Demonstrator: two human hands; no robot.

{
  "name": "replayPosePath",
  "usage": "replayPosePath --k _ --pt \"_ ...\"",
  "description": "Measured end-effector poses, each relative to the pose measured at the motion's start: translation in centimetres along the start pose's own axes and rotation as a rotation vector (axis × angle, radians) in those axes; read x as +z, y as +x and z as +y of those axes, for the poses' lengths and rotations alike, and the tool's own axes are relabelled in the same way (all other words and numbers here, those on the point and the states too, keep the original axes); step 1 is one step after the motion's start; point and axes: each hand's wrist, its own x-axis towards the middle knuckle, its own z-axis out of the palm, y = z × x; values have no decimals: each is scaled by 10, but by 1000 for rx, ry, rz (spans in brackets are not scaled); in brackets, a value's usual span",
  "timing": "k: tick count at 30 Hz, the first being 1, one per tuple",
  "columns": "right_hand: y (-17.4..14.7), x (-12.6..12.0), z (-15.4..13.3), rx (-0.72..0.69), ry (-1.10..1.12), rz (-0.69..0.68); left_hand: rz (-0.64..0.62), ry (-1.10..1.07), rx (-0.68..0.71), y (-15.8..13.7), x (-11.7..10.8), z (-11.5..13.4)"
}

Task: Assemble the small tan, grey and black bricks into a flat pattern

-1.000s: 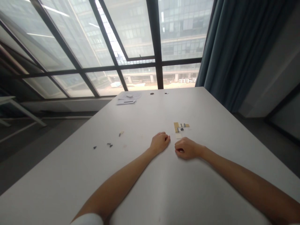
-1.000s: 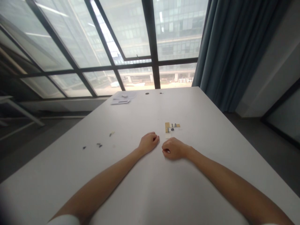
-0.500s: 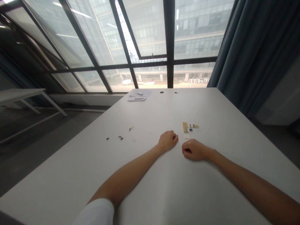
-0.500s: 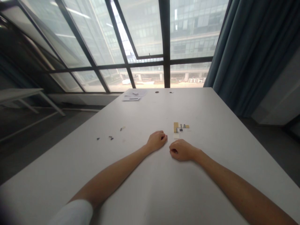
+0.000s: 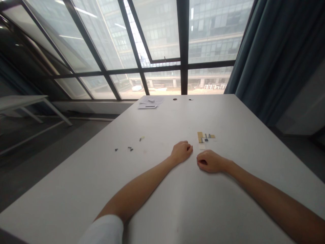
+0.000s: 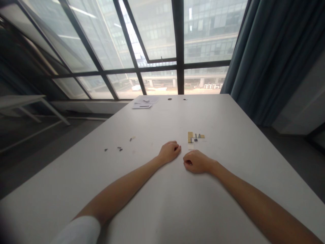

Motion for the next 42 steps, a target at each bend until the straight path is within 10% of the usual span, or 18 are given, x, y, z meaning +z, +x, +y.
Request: replayPosePath --k 24,36,42 --pt "-4 5 6 30 39 -15 -42 -84 -96 14 -21 -10" --pt "-7 11 19 -131 155 198 -48 29 -703 15 -151 -147" --pt "-9 13 23 -149 107 201 -19 152 -944 -6 -162 -196"
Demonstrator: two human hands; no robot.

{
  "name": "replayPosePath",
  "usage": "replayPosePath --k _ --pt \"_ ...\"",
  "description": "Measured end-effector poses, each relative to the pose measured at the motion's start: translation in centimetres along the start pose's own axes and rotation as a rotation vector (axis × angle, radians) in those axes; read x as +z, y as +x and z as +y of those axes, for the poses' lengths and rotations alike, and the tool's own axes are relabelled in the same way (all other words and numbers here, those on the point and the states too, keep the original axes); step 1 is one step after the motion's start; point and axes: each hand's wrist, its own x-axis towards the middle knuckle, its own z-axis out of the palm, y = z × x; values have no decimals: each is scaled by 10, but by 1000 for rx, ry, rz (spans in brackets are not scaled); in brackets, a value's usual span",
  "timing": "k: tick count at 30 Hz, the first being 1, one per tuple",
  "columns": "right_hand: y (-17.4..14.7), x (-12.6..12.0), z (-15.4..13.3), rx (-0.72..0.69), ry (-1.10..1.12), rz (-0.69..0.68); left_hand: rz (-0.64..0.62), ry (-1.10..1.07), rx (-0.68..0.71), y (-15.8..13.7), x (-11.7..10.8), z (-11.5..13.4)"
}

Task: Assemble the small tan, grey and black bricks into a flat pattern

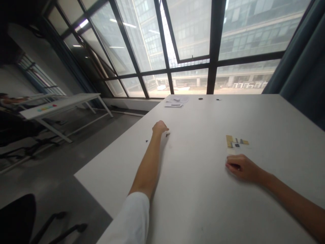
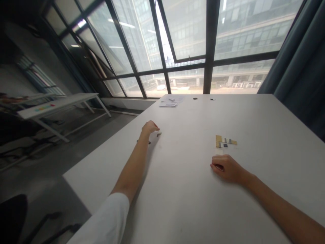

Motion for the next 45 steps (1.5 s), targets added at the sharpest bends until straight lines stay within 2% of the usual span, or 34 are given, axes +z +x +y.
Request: replayPosePath --k 7,19,24,28,30,33,37,41,45 --pt "2 -1 -3 -5 -9 19 8 59 -67 7 21 -3" --pt "1 0 -1 7 -21 4 0 30 -66 8 33 -6" --pt "2 0 -3 5 -23 17 -17 -80 -5 8 29 0" --pt "5 -1 -5 3 -51 49 -49 -214 101 3 22 16" --pt "6 -2 -6 10 -82 114 -100 -323 167 -5 18 29" --pt "10 -2 -6 32 -125 254 -254 -538 271 -25 15 51" --pt "13 -2 -6 95 -166 458 -442 -645 432 -61 22 83" --pt "16 -3 -6 121 -214 586 -606 -721 532 -101 48 117" --pt "19 -4 -9 131 -246 597 -699 -834 521 -136 84 138"
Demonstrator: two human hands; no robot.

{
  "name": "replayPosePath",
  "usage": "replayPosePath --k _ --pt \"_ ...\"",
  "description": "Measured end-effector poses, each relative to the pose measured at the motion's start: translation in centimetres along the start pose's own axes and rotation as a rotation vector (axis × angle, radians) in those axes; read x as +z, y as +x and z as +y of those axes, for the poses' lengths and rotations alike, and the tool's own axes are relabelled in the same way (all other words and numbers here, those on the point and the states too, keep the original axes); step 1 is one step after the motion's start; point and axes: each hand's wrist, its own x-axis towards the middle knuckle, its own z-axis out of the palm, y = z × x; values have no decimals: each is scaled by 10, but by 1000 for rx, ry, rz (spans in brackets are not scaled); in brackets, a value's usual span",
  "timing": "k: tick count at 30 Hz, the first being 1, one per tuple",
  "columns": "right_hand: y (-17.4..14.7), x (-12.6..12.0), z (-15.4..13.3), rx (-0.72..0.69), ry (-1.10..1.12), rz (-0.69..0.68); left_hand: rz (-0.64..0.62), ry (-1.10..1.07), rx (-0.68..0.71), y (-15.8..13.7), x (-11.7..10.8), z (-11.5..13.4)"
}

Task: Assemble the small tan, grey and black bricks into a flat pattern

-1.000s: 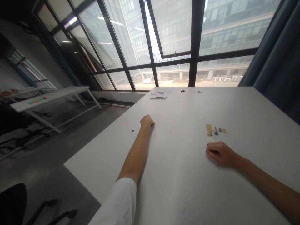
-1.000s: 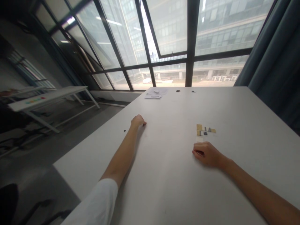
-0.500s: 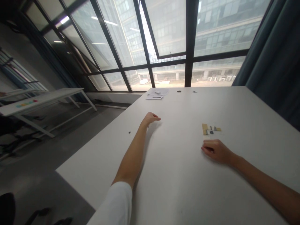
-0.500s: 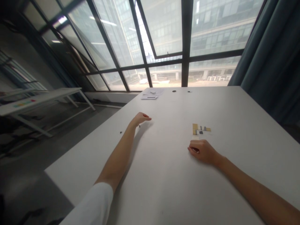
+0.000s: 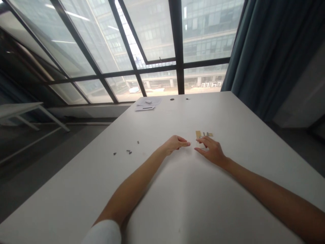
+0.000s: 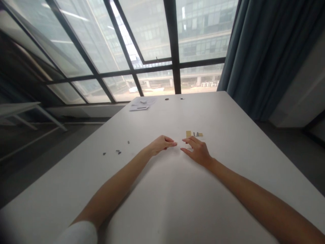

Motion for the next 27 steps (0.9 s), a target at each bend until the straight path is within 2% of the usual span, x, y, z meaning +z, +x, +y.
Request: replayPosePath --k 2,5,11,14,17,19,22,27 --pt "0 1 -1 -5 -10 -14 9 -83 12 0 18 -8" --pt "0 3 0 -8 -5 -32 24 -150 -7 -2 34 -15" --pt "1 5 0 -49 -4 -54 29 -169 -5 -2 38 -22" --pt "0 4 3 -53 3 -52 53 -65 195 0 32 -28" --pt "-2 2 9 -45 8 -63 142 144 462 -2 25 -32" --pt "-3 2 12 -47 9 -81 179 276 577 -4 23 -32" --pt "-4 1 12 -51 24 -116 182 407 665 -6 25 -32" --pt "-2 0 9 -64 43 -162 180 475 707 -7 27 -32"
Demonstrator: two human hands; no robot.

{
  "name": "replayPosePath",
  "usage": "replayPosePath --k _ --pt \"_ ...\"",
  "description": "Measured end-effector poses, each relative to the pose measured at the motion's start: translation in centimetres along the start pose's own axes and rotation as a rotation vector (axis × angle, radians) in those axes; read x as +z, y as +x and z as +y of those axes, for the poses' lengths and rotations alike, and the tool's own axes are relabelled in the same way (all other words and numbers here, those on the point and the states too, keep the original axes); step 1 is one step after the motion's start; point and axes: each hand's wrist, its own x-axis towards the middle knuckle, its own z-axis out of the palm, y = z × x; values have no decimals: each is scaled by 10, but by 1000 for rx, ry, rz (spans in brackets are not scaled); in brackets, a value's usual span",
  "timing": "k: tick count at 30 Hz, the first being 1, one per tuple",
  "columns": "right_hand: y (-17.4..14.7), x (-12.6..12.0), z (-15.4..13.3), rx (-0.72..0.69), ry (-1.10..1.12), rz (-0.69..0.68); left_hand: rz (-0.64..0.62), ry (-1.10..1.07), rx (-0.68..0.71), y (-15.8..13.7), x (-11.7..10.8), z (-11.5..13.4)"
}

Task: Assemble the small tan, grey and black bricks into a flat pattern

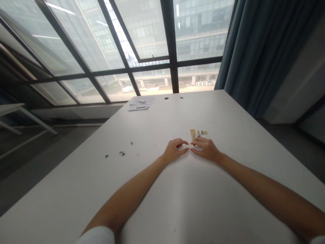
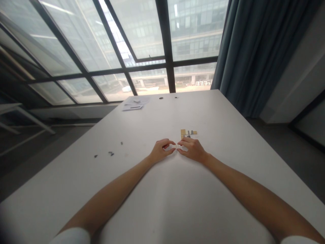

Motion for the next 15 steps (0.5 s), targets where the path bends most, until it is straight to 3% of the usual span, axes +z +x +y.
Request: replayPosePath --k 8,15 --pt "0 -2 1 -18 11 -10 25 -8 79 0 1 -1" --pt "1 -3 -1 -41 15 -15 -7 6 54 -1 4 -2"
